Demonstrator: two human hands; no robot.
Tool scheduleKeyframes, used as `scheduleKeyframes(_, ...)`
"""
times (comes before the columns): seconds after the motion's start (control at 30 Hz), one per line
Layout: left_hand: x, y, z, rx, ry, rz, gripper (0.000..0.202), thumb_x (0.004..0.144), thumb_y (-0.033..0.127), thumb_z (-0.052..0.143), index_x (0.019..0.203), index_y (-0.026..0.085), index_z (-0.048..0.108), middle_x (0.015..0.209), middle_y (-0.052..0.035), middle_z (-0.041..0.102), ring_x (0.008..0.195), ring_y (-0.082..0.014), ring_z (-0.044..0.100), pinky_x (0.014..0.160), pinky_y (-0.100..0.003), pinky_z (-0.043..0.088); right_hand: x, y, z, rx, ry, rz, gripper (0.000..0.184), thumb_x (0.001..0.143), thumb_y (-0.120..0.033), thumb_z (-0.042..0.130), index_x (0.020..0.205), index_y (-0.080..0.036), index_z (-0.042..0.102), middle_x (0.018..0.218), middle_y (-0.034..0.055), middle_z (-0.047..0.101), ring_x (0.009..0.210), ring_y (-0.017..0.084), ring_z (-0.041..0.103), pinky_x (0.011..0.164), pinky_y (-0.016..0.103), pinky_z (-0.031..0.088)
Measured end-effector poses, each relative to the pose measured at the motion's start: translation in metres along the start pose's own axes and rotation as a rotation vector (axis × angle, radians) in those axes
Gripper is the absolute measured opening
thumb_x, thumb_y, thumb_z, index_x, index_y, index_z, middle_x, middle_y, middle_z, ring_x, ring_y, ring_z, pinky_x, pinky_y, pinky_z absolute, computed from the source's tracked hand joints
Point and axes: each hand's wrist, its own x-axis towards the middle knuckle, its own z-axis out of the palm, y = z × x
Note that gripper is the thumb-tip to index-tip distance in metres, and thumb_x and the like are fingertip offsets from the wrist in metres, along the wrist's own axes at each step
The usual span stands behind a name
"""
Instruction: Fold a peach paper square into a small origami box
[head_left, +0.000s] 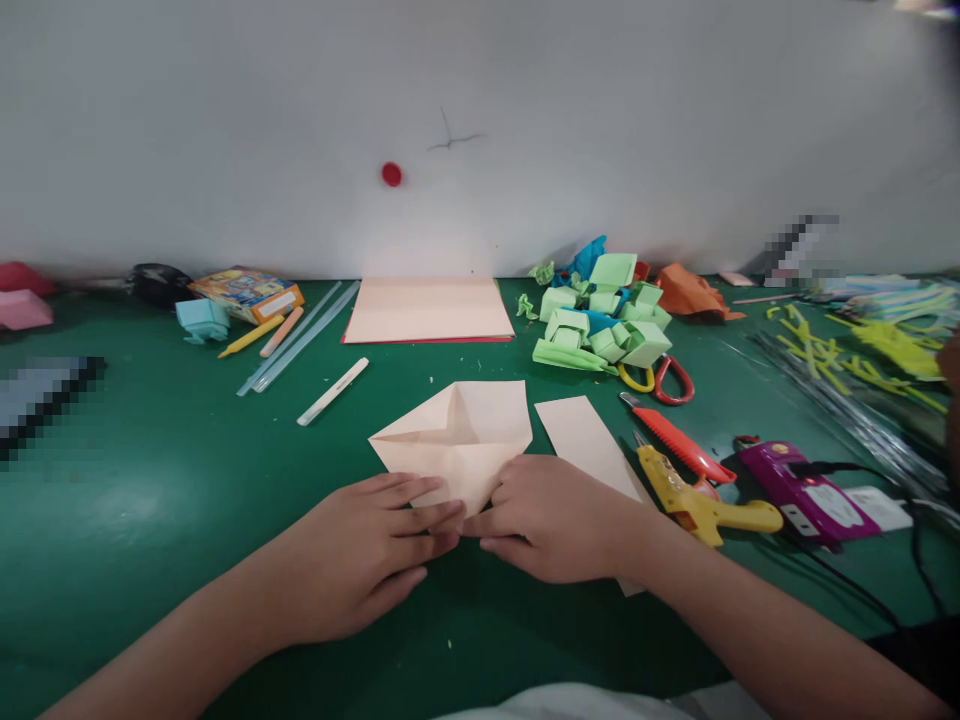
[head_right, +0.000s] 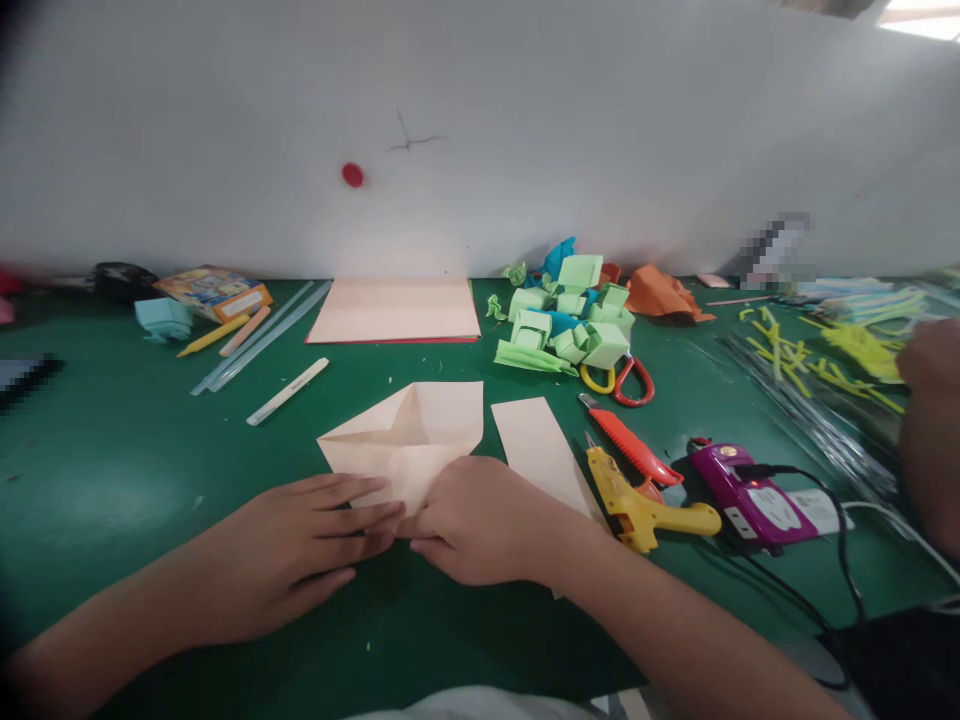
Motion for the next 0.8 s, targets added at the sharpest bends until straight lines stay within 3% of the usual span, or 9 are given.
scheduleKeyframes(0.2, 0.001, 0.001, -0.002, -0.010, -0.002, 0.007, 0.045, 0.098, 0.022, 0.054, 0.142, 0.028, 0.059, 0.146, 0.0019, 0.062, 0.137, -0.0238, 0.056, 0.121, -0.042, 0.037, -0.001, 0.001, -0.002, 0.003, 0.010, 0.070, 0.027, 0.096, -0.029, 0.055, 0.110, -0.030, 0.079, 0.089, 0.0015, 0.079, 0.081, 0.021, 0.067, 0.071, 0.033, 0.039)
scheduleKeyframes(0.47, 0.002, -0.002, -0.003, 0.046, -0.058, 0.022, 0.049, 0.097, 0.025, 0.057, 0.146, 0.028, 0.056, 0.151, 0.0015, 0.056, 0.142, -0.0276, 0.050, 0.119, -0.045, 0.039, -0.025, 0.041, -0.033, 0.130, -0.035, 0.520, 0.032, 0.095, -0.029, 0.053, 0.109, -0.032, 0.082, 0.107, 0.0003, 0.081, 0.097, 0.025, 0.070, 0.097, 0.040, 0.044)
scheduleKeyframes(0.6, 0.001, -0.003, -0.005, 0.002, -0.026, 0.021, 0.051, 0.096, 0.023, 0.058, 0.147, 0.029, 0.055, 0.151, 0.0010, 0.057, 0.143, -0.0257, 0.049, 0.121, -0.043, 0.038, -0.031, 0.048, -0.039, 0.183, -0.032, 0.586, 0.033, 0.095, -0.032, 0.052, 0.109, -0.033, 0.082, 0.109, -0.0006, 0.080, 0.096, 0.025, 0.071, 0.087, 0.036, 0.050)
scheduleKeyframes(0.8, 0.001, -0.001, -0.004, -0.027, -0.019, -0.007, 0.052, 0.095, 0.019, 0.057, 0.145, 0.029, 0.056, 0.150, 0.0007, 0.057, 0.144, -0.0255, 0.048, 0.121, -0.045, 0.038, -0.037, 0.062, -0.038, -0.026, 0.076, 0.672, 0.033, 0.096, -0.029, 0.051, 0.101, -0.030, 0.083, 0.104, 0.0014, 0.081, 0.090, 0.026, 0.072, 0.084, 0.038, 0.049)
